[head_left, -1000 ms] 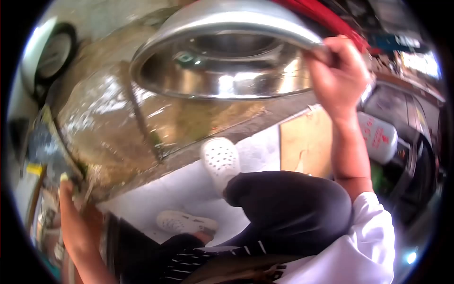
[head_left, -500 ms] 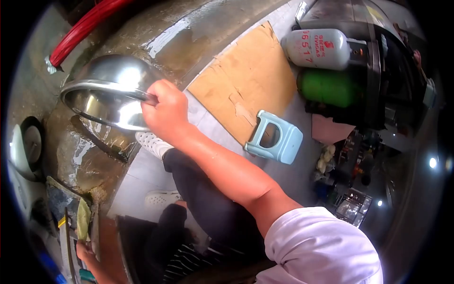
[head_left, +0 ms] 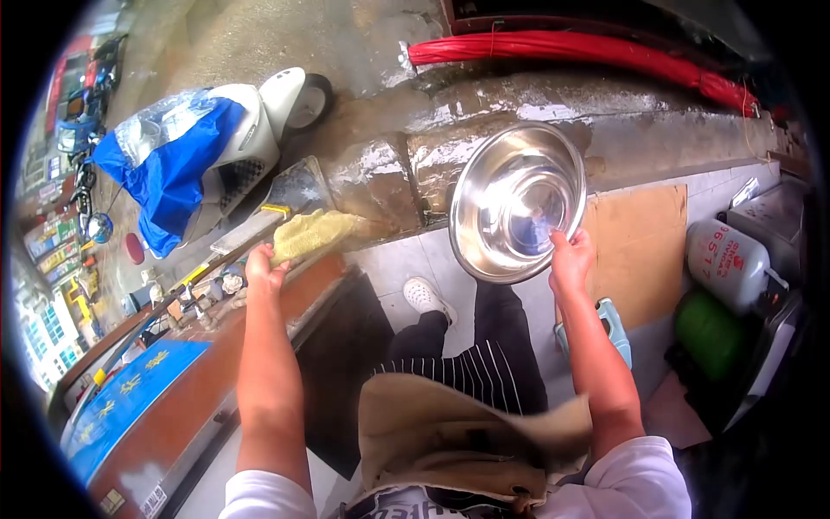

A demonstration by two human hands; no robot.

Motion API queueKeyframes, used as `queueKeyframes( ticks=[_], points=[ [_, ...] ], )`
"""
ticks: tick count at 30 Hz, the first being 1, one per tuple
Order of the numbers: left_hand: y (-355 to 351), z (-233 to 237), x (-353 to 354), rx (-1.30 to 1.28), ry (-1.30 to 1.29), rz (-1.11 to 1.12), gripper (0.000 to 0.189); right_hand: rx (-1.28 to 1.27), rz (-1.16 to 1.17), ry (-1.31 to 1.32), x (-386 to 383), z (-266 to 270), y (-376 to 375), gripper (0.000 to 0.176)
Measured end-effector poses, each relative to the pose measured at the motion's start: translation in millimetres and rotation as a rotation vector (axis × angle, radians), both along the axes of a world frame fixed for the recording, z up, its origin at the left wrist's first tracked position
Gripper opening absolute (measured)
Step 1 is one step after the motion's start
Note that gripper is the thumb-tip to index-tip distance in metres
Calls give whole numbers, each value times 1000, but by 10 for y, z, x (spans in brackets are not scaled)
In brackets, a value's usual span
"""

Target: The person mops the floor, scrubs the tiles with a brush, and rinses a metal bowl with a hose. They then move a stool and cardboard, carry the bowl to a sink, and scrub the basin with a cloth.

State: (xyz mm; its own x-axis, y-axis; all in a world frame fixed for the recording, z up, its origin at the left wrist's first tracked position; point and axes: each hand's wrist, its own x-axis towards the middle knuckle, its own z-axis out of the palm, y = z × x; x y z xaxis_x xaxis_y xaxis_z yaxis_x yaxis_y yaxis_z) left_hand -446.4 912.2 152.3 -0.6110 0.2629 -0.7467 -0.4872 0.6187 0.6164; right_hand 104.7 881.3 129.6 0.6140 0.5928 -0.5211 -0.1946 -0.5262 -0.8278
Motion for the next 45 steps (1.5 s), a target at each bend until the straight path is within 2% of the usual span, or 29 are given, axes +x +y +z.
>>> queueKeyframes(
  ticks=[4,6,7,8,9,10,11,12,14,16,19,21,24,28,31,37,41,43,45],
  points=[
    [108,562,160,43,58,43,23,17,35,70,265,321,168,12],
    [145,882,243,37,103,63,23,24,63,26,347,360,125,14],
    [56,828,62,60,117,35,24,24,68,-4,483,427,60,15],
    [34,843,-40,75,87,79,26,-19,62,26,503,711,71,19],
    [-69,671,-453,93,-36,45,28,26,51,-1,584,766,6,20],
    [-36,854,-327,144,-42,233,30,47,42,-17,633,875,-54,20],
    [-57,898,-290,297,-178,382,44,73,35,-27,686,1004,-107,21],
    [-80,919,-266,177,-241,455,51,106,-4,-17,742,1149,-179,19],
    [-246,765,-440,145,-423,562,60,135,-73,-41,848,1503,-342,16],
    [-434,607,-465,286,-527,580,55,153,-93,-60,980,1854,-563,13],
    [-472,710,58,477,-528,573,40,166,-194,28,1183,2413,-919,11],
    [-461,803,253,514,-496,497,35,169,-253,78,1266,2760,-1114,13],
    [-354,1382,619,379,-662,468,45,155,-315,52,1614,2870,-1504,12],
    [-261,1422,709,334,-690,291,40,159,-414,129,1878,3022,-1854,10],
    [-141,1739,849,387,-635,267,40,176,-503,181,1831,3220,-1886,11],
    [-26,1995,991,664,-568,199,43,183,-529,229,1952,3606,-1844,18],
    [47,2221,1236,847,-594,315,38,204,-453,311,2314,3732,-1825,22],
    [63,2282,1369,1033,-646,294,38,265,-436,294,2803,3471,-1898,18],
    [139,2174,1349,1086,-603,246,41,289,-444,220,3112,3446,-1858,8]
  ],
)
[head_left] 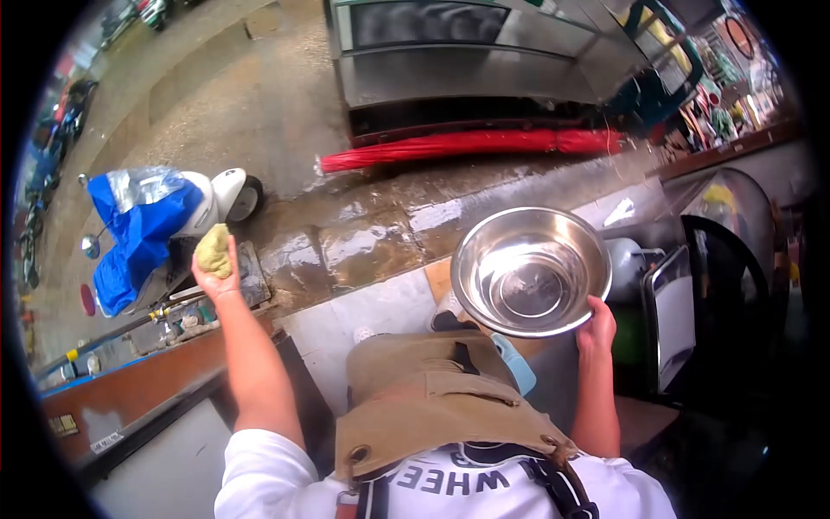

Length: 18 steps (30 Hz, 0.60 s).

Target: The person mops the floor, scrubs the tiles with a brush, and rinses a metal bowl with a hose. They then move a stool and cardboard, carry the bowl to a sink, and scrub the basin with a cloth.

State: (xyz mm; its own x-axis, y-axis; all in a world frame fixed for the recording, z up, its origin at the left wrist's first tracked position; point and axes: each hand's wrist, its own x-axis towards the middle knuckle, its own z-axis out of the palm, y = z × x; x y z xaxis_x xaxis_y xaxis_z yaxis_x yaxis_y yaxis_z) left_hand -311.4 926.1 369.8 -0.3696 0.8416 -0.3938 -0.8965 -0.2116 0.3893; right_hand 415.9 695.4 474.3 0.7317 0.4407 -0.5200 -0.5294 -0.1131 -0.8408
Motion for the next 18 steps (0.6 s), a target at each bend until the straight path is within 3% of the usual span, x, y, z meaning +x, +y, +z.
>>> queueKeyframes(
  ticks=[2,6,9,18],
  points=[
    [74,-24,-11,18,95,-61,41,18,14,-66,203,115,154,4],
    [22,-30,19,-168,97,66,36,-8,67,-132,624,296,396,10],
    [-114,-40,159,-165,201,115,37,-26,66,-179,1051,257,533,9],
    [56,-369,26,-293,53,-73,53,45,-256,-138,1059,353,347,10]
  ],
)
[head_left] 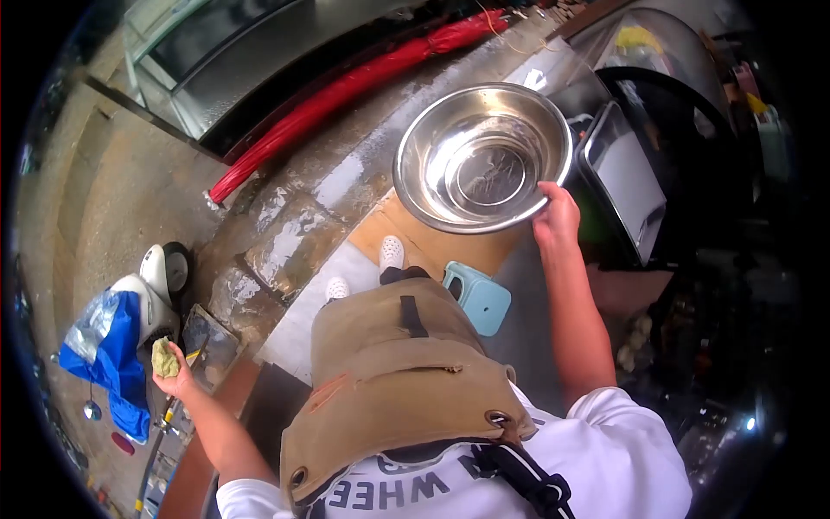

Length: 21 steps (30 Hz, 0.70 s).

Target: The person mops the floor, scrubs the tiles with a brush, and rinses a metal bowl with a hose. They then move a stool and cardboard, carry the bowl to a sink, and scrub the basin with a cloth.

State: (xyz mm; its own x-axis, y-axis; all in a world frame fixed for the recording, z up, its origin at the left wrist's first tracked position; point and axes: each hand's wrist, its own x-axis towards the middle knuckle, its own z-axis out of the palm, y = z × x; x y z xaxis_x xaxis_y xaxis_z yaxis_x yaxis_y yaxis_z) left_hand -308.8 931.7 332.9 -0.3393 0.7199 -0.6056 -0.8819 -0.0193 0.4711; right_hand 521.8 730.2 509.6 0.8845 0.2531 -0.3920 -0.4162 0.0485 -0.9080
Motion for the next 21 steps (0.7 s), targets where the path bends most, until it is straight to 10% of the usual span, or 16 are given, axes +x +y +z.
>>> queueKeyframes(
  ticks=[12,21],
  points=[
    [580,-953,-1233,126,-44,-280,38,166,-198,360,-1077,-172,-426,7],
    [745,-1220,-1581,-295,235,-476,29,24,-188,203,-1439,1,-409,9]
  ],
)
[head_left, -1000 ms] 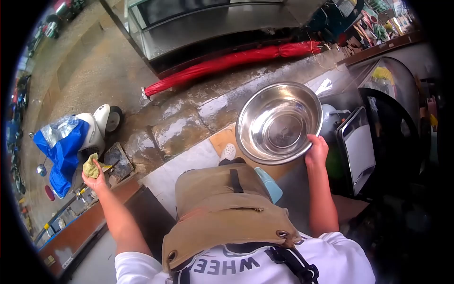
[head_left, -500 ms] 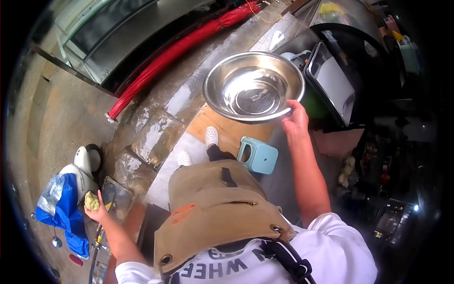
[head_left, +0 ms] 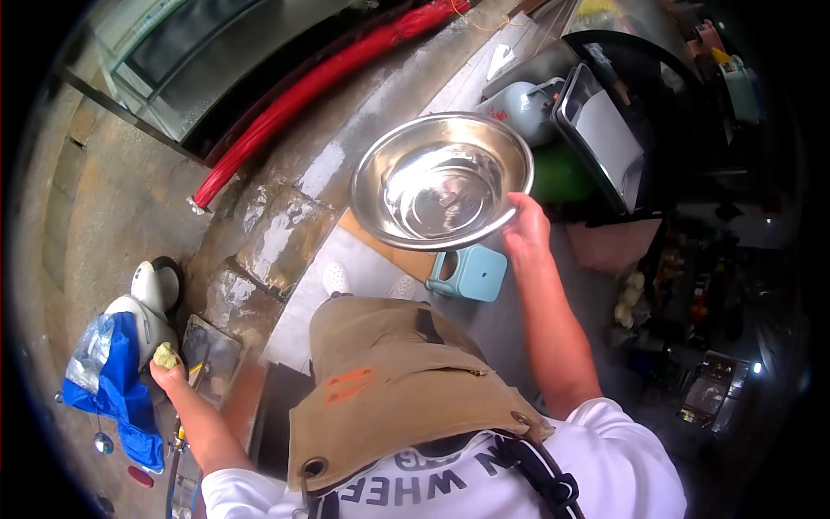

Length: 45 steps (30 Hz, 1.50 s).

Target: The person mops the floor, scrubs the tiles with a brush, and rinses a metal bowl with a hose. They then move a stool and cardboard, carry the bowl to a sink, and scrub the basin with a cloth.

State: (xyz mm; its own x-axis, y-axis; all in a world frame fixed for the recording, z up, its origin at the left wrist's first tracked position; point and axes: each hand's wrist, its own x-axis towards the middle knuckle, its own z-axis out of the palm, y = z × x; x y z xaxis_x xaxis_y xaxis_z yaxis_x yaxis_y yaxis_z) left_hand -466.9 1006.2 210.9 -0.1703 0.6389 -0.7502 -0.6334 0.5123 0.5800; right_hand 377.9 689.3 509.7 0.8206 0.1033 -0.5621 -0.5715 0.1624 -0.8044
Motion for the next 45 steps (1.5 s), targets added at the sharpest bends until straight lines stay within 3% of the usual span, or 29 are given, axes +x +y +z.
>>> queueKeyframes(
  ticks=[4,8,13,15,18,23,26,30,34,38,43,44,45],
  points=[
    [-78,802,910,-294,179,24,31,-36,76,-107,18,52,27,8],
    [-15,1005,1455,-373,216,-131,45,-54,116,-80,48,56,213,14],
    [-55,1286,2457,-314,272,-428,49,107,195,18,-125,-32,633,12],
    [34,1012,2532,-302,303,-545,47,178,221,59,-224,-116,812,13],
    [16,1072,3032,-254,407,-758,49,168,276,85,-461,-351,1078,15],
    [140,1184,3358,-128,138,-1252,58,166,404,133,-1060,-517,1449,11],
    [79,1404,3470,-30,79,-1366,57,217,470,176,-1260,-627,1597,9],
    [-33,1359,3242,-124,197,-1303,43,321,581,368,-1332,-1024,1734,9],
    [-313,1434,3220,-179,156,-1185,40,373,682,555,-1380,-1510,1768,10],
    [-402,1251,2943,-159,193,-1092,47,430,589,663,-1488,-2193,1762,9],
    [-255,975,2983,-323,162,-923,37,442,469,922,-1535,-3237,1640,12],
    [-217,899,3042,-369,147,-893,34,467,552,893,-1496,-3383,1553,24],
    [-180,811,3122,-394,185,-869,32,319,649,815,-1440,-3543,1447,29]
  ],
)
